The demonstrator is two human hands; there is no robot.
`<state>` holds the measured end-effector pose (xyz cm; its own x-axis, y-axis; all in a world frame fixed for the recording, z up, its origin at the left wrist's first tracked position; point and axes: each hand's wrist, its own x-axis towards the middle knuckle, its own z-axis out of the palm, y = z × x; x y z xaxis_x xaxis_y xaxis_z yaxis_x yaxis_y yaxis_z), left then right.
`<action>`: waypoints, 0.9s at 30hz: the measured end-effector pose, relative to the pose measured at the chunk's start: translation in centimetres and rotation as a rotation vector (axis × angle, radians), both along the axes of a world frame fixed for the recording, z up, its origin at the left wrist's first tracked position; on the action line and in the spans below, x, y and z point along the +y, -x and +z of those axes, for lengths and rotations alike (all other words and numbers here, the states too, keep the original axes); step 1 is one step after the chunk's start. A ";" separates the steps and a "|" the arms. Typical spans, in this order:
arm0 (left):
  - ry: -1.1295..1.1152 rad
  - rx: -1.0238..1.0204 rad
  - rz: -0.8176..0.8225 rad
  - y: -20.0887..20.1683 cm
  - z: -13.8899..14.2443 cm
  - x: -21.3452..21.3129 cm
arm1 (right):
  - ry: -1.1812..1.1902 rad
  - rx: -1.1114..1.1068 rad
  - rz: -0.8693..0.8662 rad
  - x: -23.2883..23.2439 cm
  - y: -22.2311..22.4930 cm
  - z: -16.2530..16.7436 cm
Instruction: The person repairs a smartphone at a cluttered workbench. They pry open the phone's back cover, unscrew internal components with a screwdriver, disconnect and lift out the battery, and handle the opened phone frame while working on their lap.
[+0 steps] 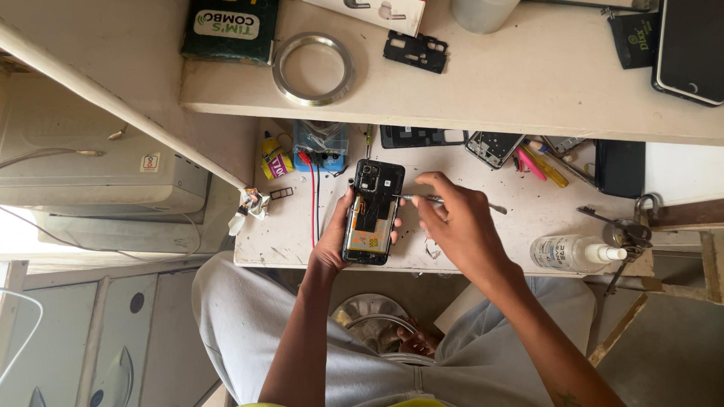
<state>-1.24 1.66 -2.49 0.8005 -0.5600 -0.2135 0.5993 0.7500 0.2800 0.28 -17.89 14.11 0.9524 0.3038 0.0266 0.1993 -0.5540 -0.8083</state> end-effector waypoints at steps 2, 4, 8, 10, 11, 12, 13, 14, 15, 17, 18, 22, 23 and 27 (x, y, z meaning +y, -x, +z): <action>-0.023 -0.023 0.014 0.0 -0.1 0.0 | 0.038 0.212 -0.083 0.0 0.0 -0.1; -0.016 -0.024 0.019 -0.1 -0.1 -0.1 | 0.037 0.123 -0.053 0.0 0.0 -0.2; 0.019 -0.039 0.022 -0.2 0.1 -0.1 | -0.071 -0.086 -0.007 0.1 0.0 -0.3; 0.010 -0.043 0.026 -0.2 0.2 -0.1 | 0.009 0.100 -0.072 0.1 0.0 -0.1; 0.001 -0.024 0.030 -0.2 0.2 -0.1 | 0.051 0.194 -0.104 0.1 -0.1 -0.1; -0.007 -0.007 0.035 -0.2 0.2 -0.1 | 0.045 0.141 -0.087 0.1 0.0 0.0; -0.006 0.001 0.034 -0.3 0.2 -0.1 | 0.040 0.088 -0.069 0.2 0.0 0.0; -0.005 0.008 0.033 -0.3 0.3 -0.2 | 0.034 0.035 -0.052 0.3 0.0 0.1; -0.005 0.017 0.034 -0.2 0.2 -0.1 | 0.024 -0.107 -0.002 0.4 0.1 0.1; -0.003 0.009 0.013 -0.2 0.2 0.0 | 0.005 -0.388 0.098 0.5 0.2 0.1; -0.001 0.002 0.003 -0.2 0.2 0.0 | 0.060 -0.288 0.061 0.6 0.1 0.1; 0.035 0.006 -0.014 -0.3 0.2 0.0 | 0.161 -0.227 0.034 0.8 0.0 0.2; -0.005 0.037 0.011 -0.4 0.3 -0.1 | 0.157 -0.298 0.059 0.8 -0.1 0.3; -0.055 0.036 -0.004 -0.3 0.2 0.0 | 0.107 -0.251 0.092 0.6 0.0 0.5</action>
<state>-0.94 1.66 -2.27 0.7897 -0.5497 -0.2724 0.6125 0.7318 0.2988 0.24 -17.28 14.63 0.8884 0.4025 0.2209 0.4390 -0.6037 -0.6654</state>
